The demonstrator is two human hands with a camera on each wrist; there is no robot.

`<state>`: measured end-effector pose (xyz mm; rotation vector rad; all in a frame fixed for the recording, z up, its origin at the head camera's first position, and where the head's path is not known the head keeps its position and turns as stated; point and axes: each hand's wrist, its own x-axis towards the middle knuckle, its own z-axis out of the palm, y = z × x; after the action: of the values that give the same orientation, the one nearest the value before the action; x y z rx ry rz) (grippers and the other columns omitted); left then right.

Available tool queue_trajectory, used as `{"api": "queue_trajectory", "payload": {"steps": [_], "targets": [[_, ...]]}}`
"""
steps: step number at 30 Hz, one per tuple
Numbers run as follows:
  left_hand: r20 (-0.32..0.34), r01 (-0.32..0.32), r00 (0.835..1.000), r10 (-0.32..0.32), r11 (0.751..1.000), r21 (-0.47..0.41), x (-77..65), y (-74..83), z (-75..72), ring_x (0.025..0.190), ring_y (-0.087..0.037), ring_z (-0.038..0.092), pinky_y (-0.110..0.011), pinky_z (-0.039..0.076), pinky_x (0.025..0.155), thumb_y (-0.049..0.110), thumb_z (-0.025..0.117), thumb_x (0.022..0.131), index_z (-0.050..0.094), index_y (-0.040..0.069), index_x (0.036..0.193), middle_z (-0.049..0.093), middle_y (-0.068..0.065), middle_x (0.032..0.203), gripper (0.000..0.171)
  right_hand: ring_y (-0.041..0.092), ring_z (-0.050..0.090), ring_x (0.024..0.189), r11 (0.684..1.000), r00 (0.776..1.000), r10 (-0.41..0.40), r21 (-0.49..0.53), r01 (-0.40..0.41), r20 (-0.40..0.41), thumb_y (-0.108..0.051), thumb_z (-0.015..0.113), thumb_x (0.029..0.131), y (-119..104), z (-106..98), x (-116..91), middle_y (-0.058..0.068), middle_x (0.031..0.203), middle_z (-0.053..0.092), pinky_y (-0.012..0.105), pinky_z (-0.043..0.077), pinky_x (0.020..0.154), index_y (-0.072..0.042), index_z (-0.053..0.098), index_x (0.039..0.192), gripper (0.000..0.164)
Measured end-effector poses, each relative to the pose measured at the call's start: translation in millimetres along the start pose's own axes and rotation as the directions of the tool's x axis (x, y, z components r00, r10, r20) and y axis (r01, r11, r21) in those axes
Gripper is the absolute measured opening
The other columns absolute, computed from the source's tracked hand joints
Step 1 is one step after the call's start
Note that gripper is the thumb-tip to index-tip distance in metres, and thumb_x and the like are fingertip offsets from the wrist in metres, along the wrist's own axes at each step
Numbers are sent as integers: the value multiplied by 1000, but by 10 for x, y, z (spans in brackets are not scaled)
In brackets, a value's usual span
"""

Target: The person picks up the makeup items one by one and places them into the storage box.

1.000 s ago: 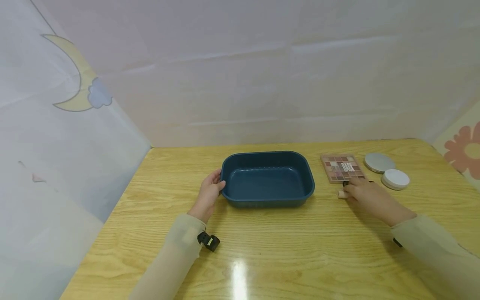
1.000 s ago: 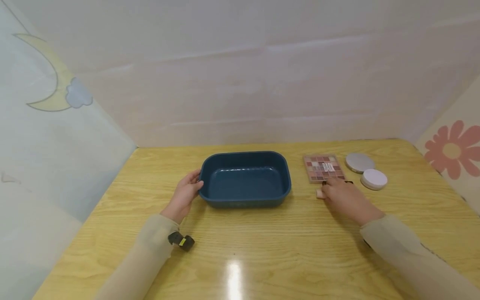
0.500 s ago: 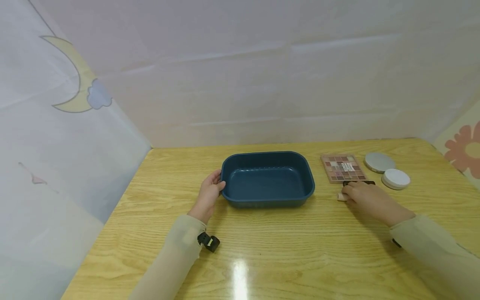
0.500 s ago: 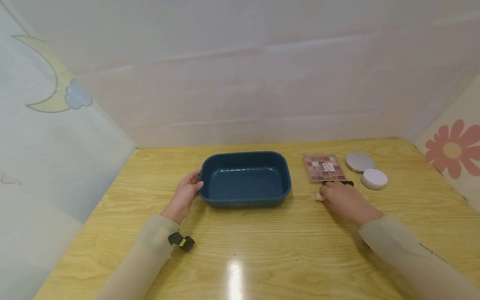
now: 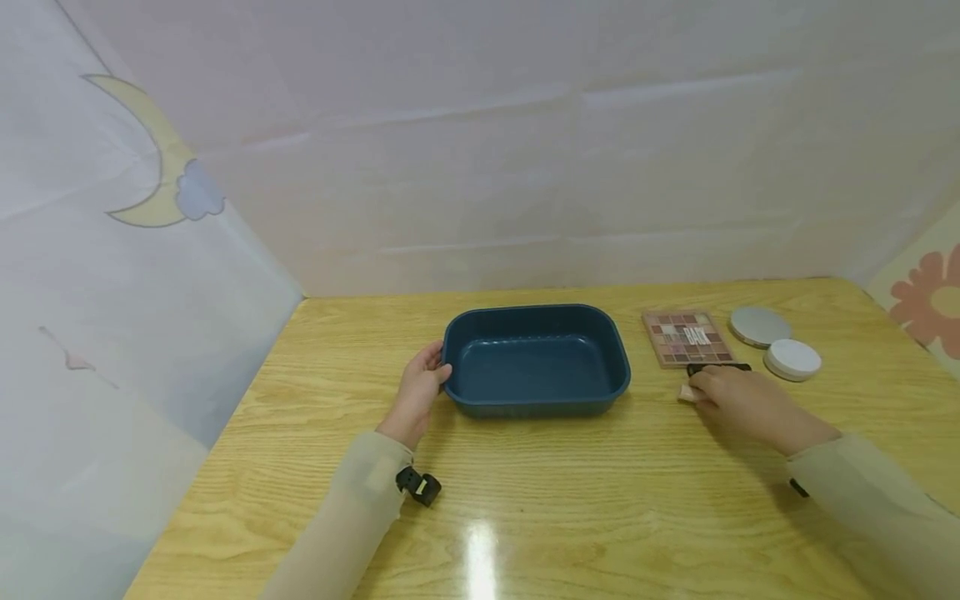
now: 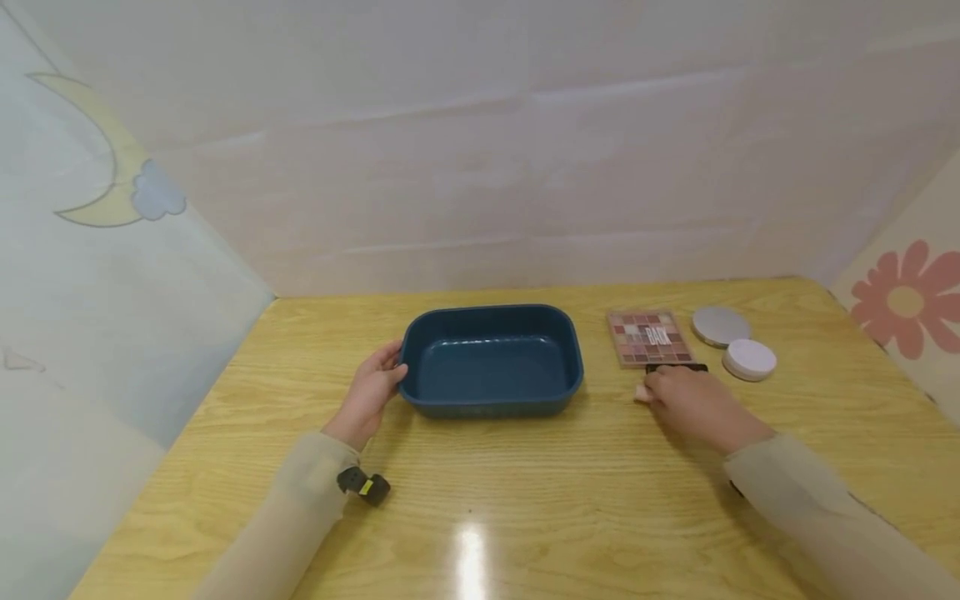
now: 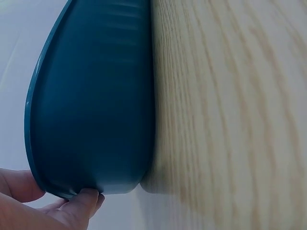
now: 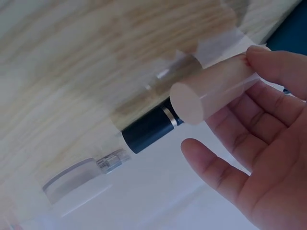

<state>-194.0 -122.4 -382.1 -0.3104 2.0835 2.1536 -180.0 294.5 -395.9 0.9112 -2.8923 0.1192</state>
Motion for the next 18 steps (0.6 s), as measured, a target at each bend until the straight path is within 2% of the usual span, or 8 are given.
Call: {"api": "queue_trajectory", "payload": {"steps": [5,8,13,18], "targets": [[-8,2,1000,-2,1000,8,-17,5,8,139,-30,32,-45,31,110,-3,42,101,31,-1,150,35,-18,151,50,16,55,61,999,1000,11,31,-12,25,-4,74,83,-24,-74,-12,3,72,57,35,46,54,-4,61,80,14],[-6,-3,1000,3,1000,5,-19,5,5,139,-30,32,-45,31,110,-3,42,101,31,-2,150,34,-18,151,50,9,46,57,995,997,41,84,-46,60,-7,70,88,-60,-120,5,-2,66,52,30,39,52,-7,58,76,17],[-2,-12,1000,12,1000,7,-19,9,7,138,-30,33,-45,32,109,-3,42,101,30,-2,150,35,-19,151,51,8,35,54,981,987,102,150,-120,122,-8,63,93,-114,-188,31,-3,59,41,27,30,51,-11,51,71,25],[-2,-11,1000,11,1000,5,-21,9,10,139,-30,33,-45,32,109,-3,43,101,31,-2,150,35,-19,151,50,8,35,52,979,992,89,176,-105,94,-1,63,90,-156,-238,32,-3,60,42,26,31,48,-7,53,74,20]]}}
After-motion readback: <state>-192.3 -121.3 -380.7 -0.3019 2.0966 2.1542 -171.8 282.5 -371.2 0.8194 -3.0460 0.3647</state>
